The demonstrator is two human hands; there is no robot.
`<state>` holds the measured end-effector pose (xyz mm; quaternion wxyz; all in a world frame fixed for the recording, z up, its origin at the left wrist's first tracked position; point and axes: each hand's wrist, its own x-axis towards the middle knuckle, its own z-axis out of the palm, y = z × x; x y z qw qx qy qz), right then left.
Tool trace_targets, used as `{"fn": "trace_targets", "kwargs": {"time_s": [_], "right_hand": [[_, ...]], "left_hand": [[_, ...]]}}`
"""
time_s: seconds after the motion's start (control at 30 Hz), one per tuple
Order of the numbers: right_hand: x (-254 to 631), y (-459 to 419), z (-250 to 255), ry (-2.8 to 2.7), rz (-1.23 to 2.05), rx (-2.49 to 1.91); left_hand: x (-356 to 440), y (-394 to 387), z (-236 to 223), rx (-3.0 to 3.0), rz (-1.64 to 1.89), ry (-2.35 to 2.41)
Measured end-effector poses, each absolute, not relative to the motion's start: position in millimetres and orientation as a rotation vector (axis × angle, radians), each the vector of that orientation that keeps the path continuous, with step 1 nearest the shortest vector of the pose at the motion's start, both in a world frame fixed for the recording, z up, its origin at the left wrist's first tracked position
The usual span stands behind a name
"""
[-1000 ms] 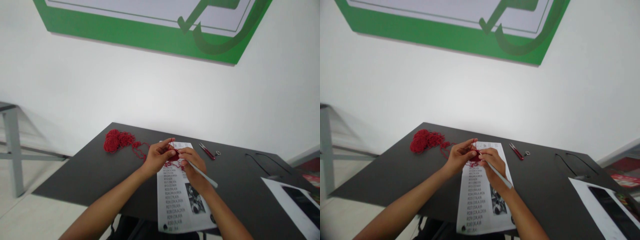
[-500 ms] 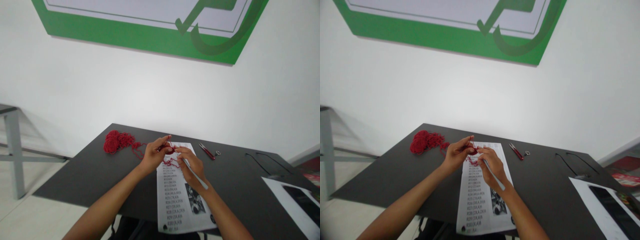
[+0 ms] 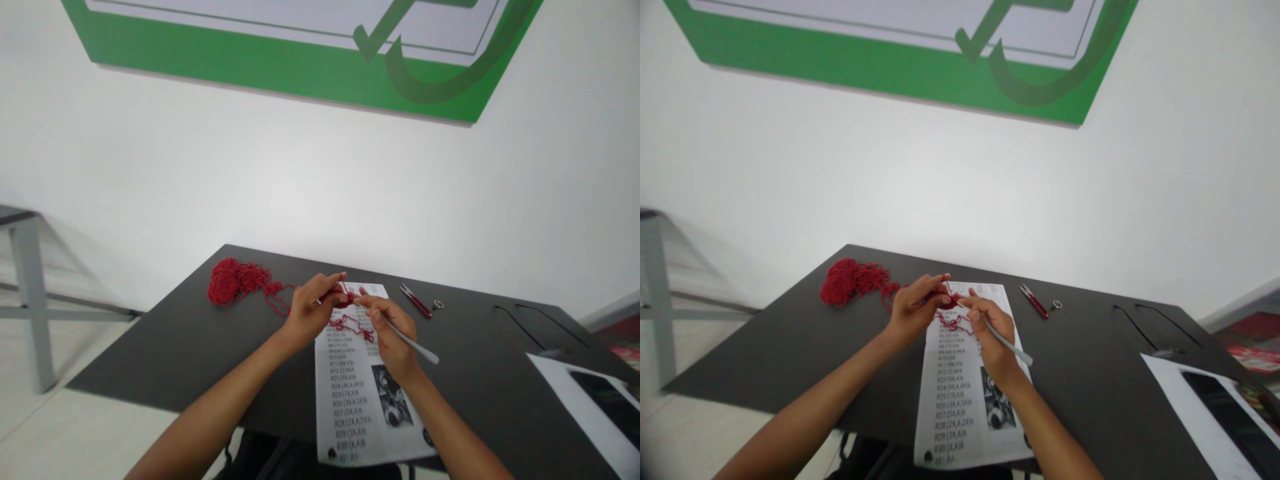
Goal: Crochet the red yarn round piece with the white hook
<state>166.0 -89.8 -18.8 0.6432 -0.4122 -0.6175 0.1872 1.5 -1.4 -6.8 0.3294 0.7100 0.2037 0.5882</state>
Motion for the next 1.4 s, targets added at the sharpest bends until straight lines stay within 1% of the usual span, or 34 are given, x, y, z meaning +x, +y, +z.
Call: {"fn": "trace_targets", "kwargs": {"time_s": [0.1, 0.17, 0.33, 0.43, 0.57, 0.67, 0.77, 0.87, 0.93, 1.07, 1.2, 1.3, 1.4], "right_hand": [[165.1, -92.1, -18.7, -1.447, 0.394, -0.966], [165.6, -89.3, -20.1, -1.406, 0.472, -0.920], [165.3, -74.4, -23.3, -1.163, 0.789, -0.737], [164.7, -72.2, -21.8, -1.146, 0.779, -0.730], [164.9, -78.9, -16.7, -1.288, 0.514, -0.892], [161.8, -84.5, -16.9, -1.407, 0.153, -1.086], [157.4, -86.5, -23.0, -1.488, -0.244, -1.089], [156.5, -86.5, -26.9, -1.557, -0.422, -0.999], [158.2, -86.9, -24.8, -1.589, -0.371, -0.983], [162.7, -88.7, -15.2, -1.668, -0.005, -0.951], [165.5, -87.8, -11.1, -1.557, 0.276, -0.868], [168.0, -85.9, -10.6, -1.511, 0.394, -0.823], [171.0, -85.6, -8.0, -1.541, 0.407, -0.794]], "left_hand": [[-0.7, 0.4, -5.4, 1.913, 1.575, 0.553], [-1.3, 0.9, -5.7, 1.933, 1.572, 0.530], [2.0, -2.2, -10.8, 1.961, 1.538, 0.505], [4.3, -5.4, -14.4, 2.006, 1.548, 0.481], [7.4, -11.2, -20.4, 2.086, 1.570, 0.440], [12.2, -17.6, -25.1, 1.999, 1.571, 0.496], [18.1, -23.6, -26.8, 1.670, 1.395, 0.548], [20.8, -25.0, -24.7, 1.369, 1.188, 0.513], [19.6, -22.8, -22.0, 1.272, 1.157, 0.496], [11.7, -16.2, -14.9, 1.222, 1.149, 0.425], [3.9, -13.6, -7.9, 1.295, 1.051, 0.320], [2.0, -13.6, -5.7, 1.343, 0.983, 0.277], [1.7, -13.2, -6.1, 1.338, 0.944, 0.257]]}}
